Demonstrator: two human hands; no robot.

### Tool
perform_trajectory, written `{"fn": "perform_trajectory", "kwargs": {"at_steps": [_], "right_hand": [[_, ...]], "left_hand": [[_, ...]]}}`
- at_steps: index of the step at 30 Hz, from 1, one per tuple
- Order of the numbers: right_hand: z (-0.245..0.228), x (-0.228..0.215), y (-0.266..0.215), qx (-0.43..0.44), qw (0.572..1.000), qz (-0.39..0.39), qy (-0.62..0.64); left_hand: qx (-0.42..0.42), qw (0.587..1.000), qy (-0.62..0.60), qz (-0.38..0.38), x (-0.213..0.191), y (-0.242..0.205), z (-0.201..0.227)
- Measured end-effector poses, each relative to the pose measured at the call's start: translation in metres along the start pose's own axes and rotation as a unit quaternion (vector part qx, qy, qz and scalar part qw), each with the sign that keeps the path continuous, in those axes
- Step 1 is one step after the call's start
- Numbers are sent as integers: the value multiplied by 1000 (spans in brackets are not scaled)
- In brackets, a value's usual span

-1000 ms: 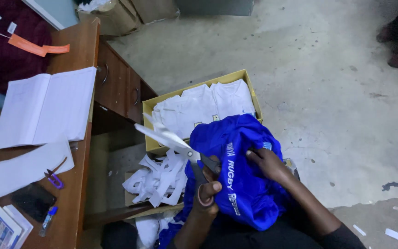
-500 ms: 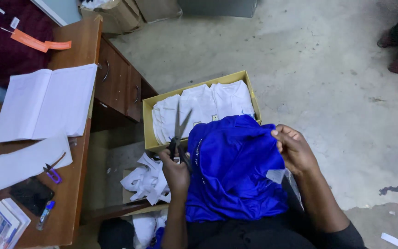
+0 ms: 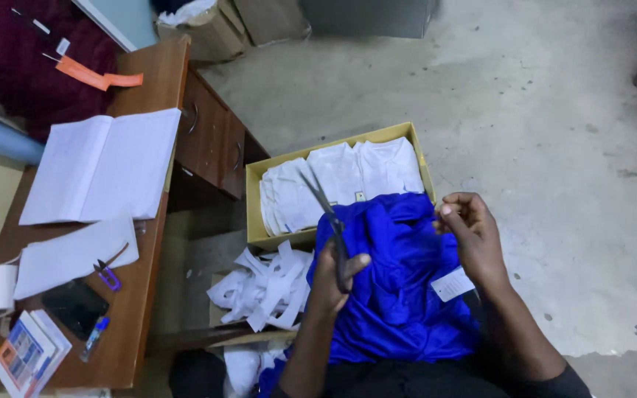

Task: Cutting white fabric strips with scissors and placing them on a blue jersey

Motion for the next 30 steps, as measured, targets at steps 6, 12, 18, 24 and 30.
{"fn": "perform_trajectory", "kwargs": {"at_steps": [6,12,18,24,30], "right_hand": [[-36,53,-70,82,951,-281,-97],[-46,58,-71,50,941,-306,-135],[-54,60,-68,12,915,-359,-187],[-46,57,-59,-25,896,-378,-231],[97,-19,-59,-45,868,-415,-270]], "left_hand": [[1,993,-94,-78,64,-37,85],[-76,962,109,-240,129,-101,95],[-170,953,51,-245,104,-112,62],[-48,982,-126,-135,76,-102,113],[-75,982,105,-137,55,-105,88]]}}
Point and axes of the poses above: each hand's wrist, its own y-axis towards the middle knuckle, its own x-axis out of the palm, z = x × y, the point moved 2 cm from there along y, towards the middle knuckle, and after that the axes turned 7 degrees about -x, right-handed, at the moved point
